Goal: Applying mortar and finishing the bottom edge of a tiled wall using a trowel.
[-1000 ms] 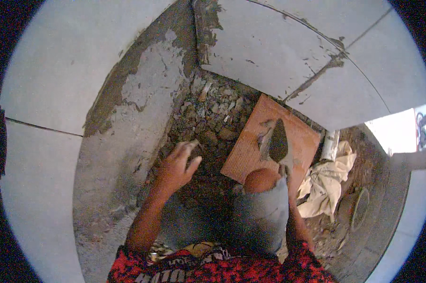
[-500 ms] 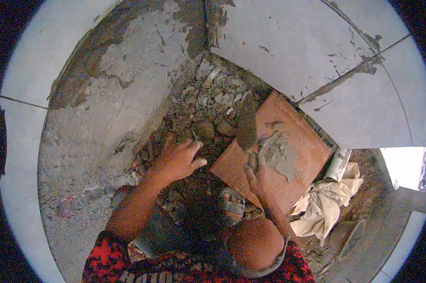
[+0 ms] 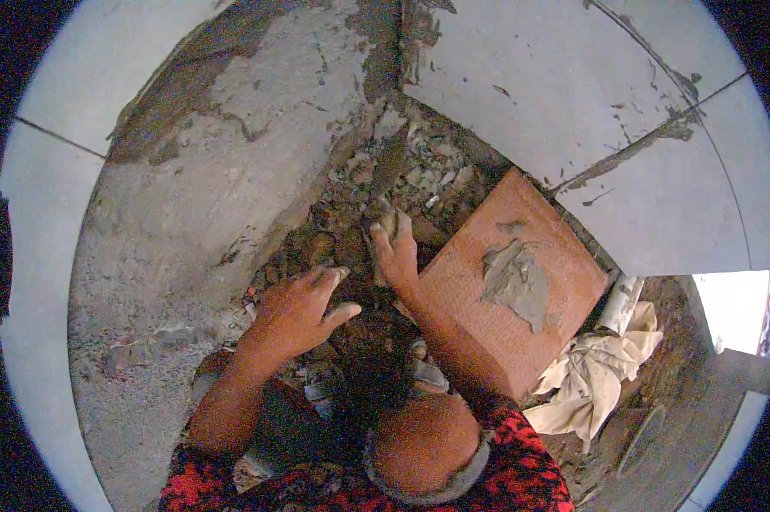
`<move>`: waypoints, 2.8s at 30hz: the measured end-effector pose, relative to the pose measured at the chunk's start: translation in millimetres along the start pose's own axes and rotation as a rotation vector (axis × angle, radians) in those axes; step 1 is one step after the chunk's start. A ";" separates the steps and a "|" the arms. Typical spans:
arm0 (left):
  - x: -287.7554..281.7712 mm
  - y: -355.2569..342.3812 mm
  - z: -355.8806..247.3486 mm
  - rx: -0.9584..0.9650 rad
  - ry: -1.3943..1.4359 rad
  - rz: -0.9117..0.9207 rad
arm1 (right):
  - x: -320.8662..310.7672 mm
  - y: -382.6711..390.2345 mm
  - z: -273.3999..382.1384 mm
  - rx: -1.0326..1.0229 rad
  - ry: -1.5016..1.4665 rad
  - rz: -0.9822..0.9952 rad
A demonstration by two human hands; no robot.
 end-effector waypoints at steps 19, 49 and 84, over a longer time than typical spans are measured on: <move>-16.3 28.7 32.7 0.076 0.418 -0.396 | 73.6 -12.2 54.8 -0.315 -0.039 -0.229; -26.0 33.4 28.4 0.143 0.449 -0.512 | 67.8 -48.6 57.0 -0.195 -0.267 -0.351; -28.6 46.4 37.3 0.089 0.448 -0.520 | 77.4 -6.3 94.6 0.028 -0.608 -0.183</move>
Point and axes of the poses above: each hand's wrist, its own y-axis away from the middle knuckle, its own x-axis out of the palm, z = x × y, the point moved 4 cm from there along -y, towards the middle knuckle, and after that the axes turned 9 degrees about -z, right-handed, at the moved point
